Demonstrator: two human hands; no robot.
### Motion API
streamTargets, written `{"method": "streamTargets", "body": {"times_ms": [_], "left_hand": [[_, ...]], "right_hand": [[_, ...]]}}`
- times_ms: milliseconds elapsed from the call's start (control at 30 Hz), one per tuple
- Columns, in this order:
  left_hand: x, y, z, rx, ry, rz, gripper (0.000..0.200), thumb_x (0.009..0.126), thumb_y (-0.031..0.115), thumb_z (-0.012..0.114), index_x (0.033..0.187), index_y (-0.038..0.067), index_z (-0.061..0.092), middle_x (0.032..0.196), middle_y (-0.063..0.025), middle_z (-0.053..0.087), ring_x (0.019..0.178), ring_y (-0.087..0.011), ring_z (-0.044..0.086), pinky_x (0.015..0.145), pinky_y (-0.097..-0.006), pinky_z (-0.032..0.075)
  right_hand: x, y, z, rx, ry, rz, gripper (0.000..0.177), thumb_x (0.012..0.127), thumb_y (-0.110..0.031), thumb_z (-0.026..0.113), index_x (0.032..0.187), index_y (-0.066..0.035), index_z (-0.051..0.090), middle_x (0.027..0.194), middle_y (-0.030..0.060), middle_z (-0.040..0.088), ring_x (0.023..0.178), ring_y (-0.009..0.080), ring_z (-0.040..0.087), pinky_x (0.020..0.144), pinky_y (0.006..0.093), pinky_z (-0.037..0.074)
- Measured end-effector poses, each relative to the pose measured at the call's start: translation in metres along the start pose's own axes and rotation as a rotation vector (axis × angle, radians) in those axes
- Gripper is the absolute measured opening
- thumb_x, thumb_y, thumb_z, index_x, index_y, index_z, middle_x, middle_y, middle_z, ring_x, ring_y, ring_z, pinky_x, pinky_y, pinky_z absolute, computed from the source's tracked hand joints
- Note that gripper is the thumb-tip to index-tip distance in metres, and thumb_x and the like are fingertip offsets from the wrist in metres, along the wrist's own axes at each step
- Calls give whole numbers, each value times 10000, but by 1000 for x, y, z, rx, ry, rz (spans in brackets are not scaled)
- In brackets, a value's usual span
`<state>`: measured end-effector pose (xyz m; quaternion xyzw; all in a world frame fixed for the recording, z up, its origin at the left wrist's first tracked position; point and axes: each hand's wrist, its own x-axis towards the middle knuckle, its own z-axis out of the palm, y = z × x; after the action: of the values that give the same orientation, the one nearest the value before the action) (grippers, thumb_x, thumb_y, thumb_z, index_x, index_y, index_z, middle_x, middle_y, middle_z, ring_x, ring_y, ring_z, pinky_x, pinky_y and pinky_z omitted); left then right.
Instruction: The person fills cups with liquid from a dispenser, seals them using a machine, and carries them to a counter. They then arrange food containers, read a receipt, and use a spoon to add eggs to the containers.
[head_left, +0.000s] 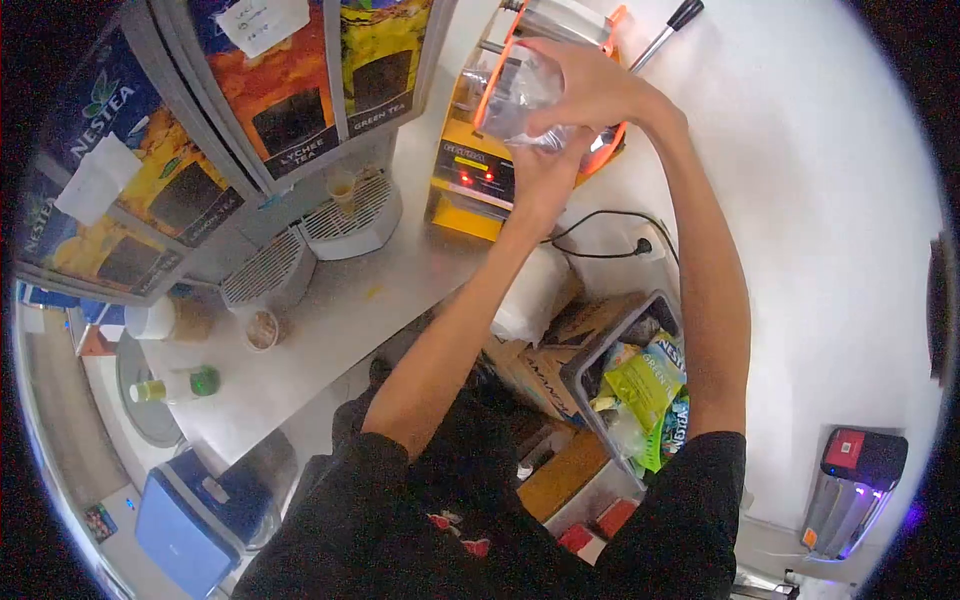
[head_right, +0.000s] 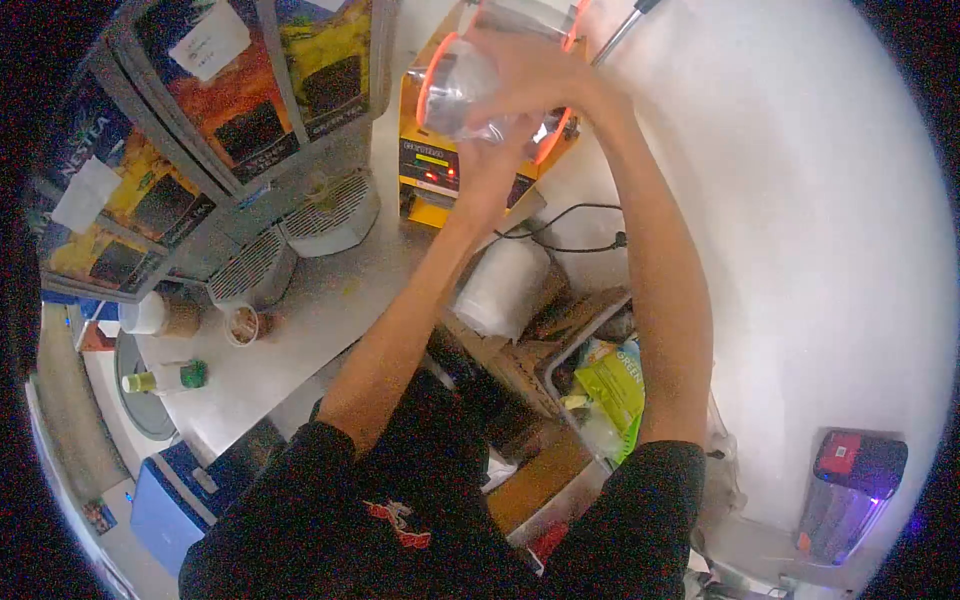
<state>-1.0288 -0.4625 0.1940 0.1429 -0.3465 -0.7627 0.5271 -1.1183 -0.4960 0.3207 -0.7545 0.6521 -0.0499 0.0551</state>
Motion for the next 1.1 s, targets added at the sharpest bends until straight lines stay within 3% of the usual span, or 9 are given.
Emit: {"method": "streamTargets", "body": {"times_ms": [100,300,433,533,700,800,900,1033,1100], "left_hand": [[5,-2,-1,26,-74,161,538,905,214,778,1336,44,504,1247,-67,601,1123,-163,582,900,-333,498],[4,-4,-7,59,-65,9,506,931,185,744,1338,43,482,1269,-70,588,1133,-151,575,935,-330,493],[8,-16,-8,-39,-56,60,468,929,179,743,1312,56,504,1249,-59,593,1120,-152,577,934,-335,488],[9,-23,-6,-124,-49,-1,502,917,181,756,1327,58,494,1273,-58,584,1151,-170,569,961,-343,480],[-1,4,1,-72,18,-81,532,901,177,772,1342,64,498,1317,-61,573,1187,-181,560,981,-357,472],[10,-29,-9,-111,38,-77,565,887,192,791,1343,54,489,1317,-71,573,1176,-176,558,970,-360,471],[8,-20,-14,-119,-37,-168,681,878,257,811,1375,2,422,1370,-101,531,1247,-190,517,1025,-390,454],[5,-5,-10,-84,-86,-65,937,834,352,850,1461,-21,262,1412,-116,494,1302,-218,468,1048,-441,439],[-2,1,-5,-39,30,-160,935,820,299,864,1472,22,254,1388,-106,498,1233,-197,512,1020,-382,461]], "right_hand": [[-2,4,1,-4,44,-19,1039,599,-366,848,1485,-3,445,1297,190,648,1158,293,639,1005,363,502],[-4,2,4,30,39,-18,1003,609,-377,845,1463,-11,469,1308,201,644,1175,302,637,1006,374,503],[-2,10,15,7,97,-21,1018,616,-410,844,1469,-14,455,1310,212,643,1186,322,634,1005,385,499],[3,8,10,-53,-35,71,1052,618,-426,840,1492,-17,421,1307,221,640,1186,331,631,1012,389,490],[0,-7,2,50,-47,58,1072,614,-401,835,1507,-9,392,1301,236,634,1184,339,626,1020,393,482],[4,0,7,7,-50,31,1078,610,-380,834,1510,4,381,1319,243,620,1196,336,618,1031,392,475],[8,-2,8,28,-94,60,1087,610,-366,832,1516,13,368,1369,247,587,1247,339,588,1065,389,453],[8,2,8,90,-150,95,1130,618,-365,835,1538,43,321,1505,243,469,1400,327,458,1149,381,373],[12,8,5,125,-224,162,1141,634,-373,834,1549,51,299,1526,236,448,1424,308,430,1166,373,346]]}}
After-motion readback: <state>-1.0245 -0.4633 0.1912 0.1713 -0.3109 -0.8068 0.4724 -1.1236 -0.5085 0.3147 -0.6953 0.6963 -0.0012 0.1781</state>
